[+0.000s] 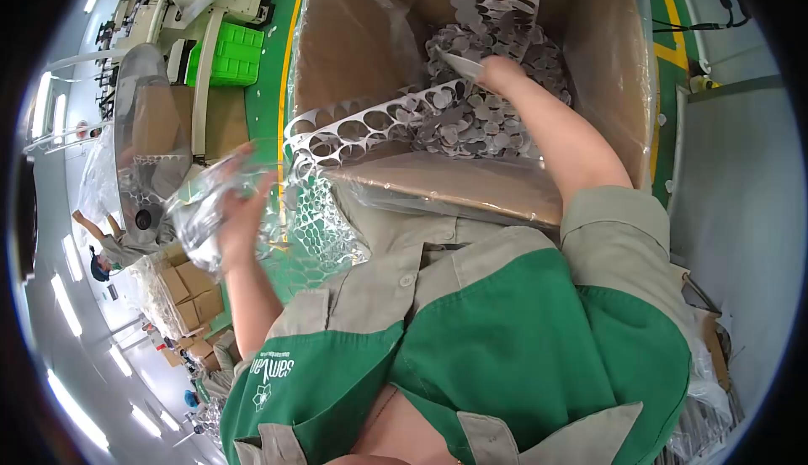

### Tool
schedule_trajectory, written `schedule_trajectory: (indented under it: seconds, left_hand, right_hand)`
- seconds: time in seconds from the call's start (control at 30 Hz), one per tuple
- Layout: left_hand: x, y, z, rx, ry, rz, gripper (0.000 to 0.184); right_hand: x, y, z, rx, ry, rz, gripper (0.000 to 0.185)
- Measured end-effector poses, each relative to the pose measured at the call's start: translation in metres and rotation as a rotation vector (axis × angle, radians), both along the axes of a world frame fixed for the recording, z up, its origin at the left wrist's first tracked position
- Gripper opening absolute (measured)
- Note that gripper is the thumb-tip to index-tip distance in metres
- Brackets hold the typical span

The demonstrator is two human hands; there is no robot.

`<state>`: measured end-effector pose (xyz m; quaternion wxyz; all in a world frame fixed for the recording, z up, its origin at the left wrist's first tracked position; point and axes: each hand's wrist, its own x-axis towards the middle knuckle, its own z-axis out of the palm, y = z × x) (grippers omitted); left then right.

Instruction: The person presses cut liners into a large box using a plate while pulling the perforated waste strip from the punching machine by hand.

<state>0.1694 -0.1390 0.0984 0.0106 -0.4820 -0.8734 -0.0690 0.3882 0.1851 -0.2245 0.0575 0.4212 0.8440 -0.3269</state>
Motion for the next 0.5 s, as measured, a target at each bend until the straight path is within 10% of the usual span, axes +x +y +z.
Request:
schedule_trajectory:
  seconds: [0.13, 0.17, 0.23, 0.37, 0.5]
  left_hand:
    - [0.012, 0.021, -0.075, -0.270, 0.010, -0.047, 0.087]
    - [0.027, 0.037, -0.053, -0.549, -0.182, 0.296, 0.076]
    - [-0.003, 0.021, -0.073, -0.381, -0.463, 0.164, 0.059]
    - [-0.005, 0.014, -0.056, -0.401, -0.016, -0.360, 0.032]
    - [0.029, 0.043, -0.007, -0.604, -0.139, 0.097, 0.030]
  right_hand:
    - [-0.029, -0.001, 0.063, -0.026, 0.260, 0.069, 0.037]
    - [-0.032, 0.001, 0.079, -0.033, 0.337, 0.089, 0.038]
    - [-0.038, 0.012, 0.115, 0.062, 0.547, 0.174, 0.039]
    - [-0.021, 0.011, 0.223, -0.163, 1.022, 0.132, 0.041]
    - [0.011, -0.007, 0.292, -0.735, 1.562, 0.136, 0.029]
